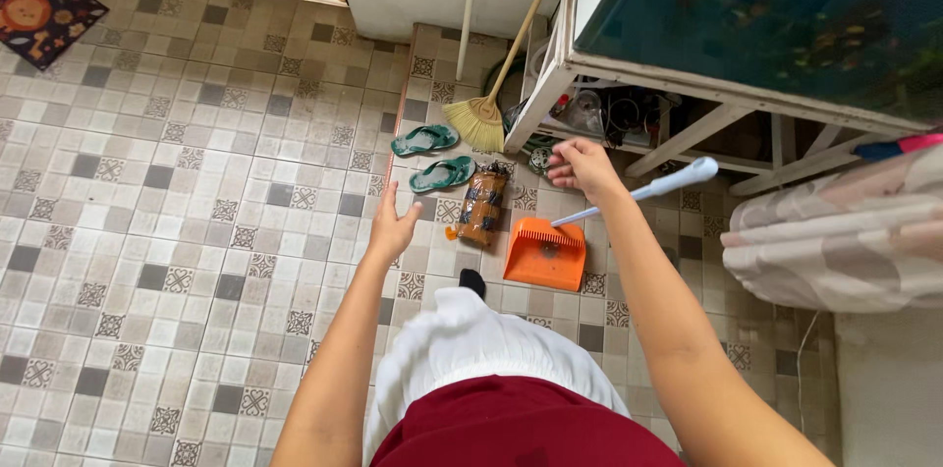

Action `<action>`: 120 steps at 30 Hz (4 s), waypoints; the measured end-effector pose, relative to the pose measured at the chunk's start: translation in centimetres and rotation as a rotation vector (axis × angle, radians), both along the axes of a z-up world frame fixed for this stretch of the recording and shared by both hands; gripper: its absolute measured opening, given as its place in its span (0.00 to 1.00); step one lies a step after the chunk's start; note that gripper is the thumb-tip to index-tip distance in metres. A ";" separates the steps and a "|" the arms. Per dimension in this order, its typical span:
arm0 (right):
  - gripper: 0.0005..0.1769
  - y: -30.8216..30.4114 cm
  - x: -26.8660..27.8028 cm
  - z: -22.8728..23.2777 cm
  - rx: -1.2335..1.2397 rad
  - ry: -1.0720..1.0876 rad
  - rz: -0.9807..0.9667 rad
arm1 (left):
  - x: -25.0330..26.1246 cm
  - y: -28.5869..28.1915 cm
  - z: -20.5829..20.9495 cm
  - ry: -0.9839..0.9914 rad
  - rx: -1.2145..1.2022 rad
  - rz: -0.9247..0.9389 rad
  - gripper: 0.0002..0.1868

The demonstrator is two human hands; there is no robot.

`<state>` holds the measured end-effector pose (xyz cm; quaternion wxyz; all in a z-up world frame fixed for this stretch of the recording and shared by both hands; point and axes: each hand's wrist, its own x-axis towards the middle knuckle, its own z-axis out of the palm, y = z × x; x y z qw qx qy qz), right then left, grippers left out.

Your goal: The person picks up white shoes and places them on a rack by hand, then uses a broom to sweep the floor of a garage area containing a motorbike and bicycles.

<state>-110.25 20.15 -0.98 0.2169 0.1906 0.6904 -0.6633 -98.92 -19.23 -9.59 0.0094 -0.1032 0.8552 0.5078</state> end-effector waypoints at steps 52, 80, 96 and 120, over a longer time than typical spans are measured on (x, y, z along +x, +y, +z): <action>0.24 -7.6 -59.5 -18.5 -0.525 -0.230 -0.615 | -52.5 -6.5 -15.8 -0.503 0.084 -0.097 0.38; 0.12 -8.7 5.3 -8.0 -0.820 -0.649 -0.244 | -1.3 -1.1 -3.2 -0.361 0.041 -0.085 0.41; 0.12 1.4 43.9 -7.2 -0.744 -0.443 -0.582 | 28.2 -1.2 -3.0 -0.538 -0.197 -0.397 0.44; 0.07 37.1 62.1 -15.1 0.241 -0.398 -0.514 | 32.0 37.5 -0.7 -0.343 -0.015 -0.567 0.40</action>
